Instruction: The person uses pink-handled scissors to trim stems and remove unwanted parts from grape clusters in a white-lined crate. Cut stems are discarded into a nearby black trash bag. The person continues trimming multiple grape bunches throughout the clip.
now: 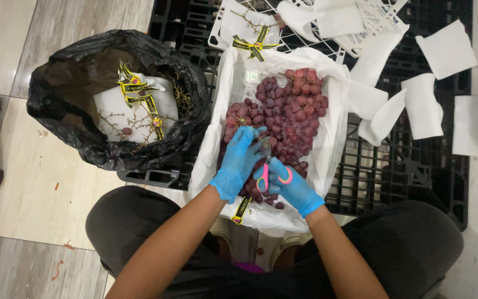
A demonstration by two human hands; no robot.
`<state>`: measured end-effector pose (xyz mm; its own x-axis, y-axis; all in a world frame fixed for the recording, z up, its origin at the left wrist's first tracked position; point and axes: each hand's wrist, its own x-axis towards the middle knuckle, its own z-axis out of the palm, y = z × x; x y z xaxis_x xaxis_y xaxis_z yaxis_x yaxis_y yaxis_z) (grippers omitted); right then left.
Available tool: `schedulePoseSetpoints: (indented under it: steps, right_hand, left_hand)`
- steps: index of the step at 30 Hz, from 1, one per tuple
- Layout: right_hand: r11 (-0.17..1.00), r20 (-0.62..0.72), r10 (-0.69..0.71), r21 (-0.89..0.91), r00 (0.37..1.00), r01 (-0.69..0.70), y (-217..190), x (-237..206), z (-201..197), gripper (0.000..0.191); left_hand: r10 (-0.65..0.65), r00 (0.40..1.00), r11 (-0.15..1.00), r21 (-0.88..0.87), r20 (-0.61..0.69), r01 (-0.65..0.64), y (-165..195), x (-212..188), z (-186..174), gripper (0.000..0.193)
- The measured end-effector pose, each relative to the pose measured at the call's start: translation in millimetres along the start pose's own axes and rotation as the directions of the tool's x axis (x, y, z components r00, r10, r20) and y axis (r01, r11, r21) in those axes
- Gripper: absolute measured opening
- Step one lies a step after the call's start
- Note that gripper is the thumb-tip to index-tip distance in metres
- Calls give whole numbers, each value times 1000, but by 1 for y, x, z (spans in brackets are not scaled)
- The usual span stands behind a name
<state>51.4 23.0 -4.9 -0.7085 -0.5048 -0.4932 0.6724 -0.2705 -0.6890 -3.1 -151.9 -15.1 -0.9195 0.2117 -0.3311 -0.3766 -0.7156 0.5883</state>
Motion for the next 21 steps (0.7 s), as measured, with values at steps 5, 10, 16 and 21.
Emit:
schedulePoseSetpoints:
  steps: [5, 10, 16, 21]
  right_hand:
    - [999, -75, -33, 15, 997, 35, 6, 7, 0, 59]
    - [944, -189, -100, -327, 977, 33, 1, 8, -1, 52]
    - [912, -205, -206, -393, 957, 113, 2, 11, 4, 36]
    - [829, -385, -251, -559, 888, -8, -19, -2, -1, 36]
  left_hand:
    - [-14, 1000, 1000, 13, 6, 14, -7, 1, -5, 17]
    - [14, 999, 1000, 25, 46, -15, -8, 1, -6, 19]
    - [-6, 1000, 996, 87, 28, 3, 0, -3, -2, 21]
    - [8, 993, 971, 237, -115, 20, 5, -3, -1, 20]
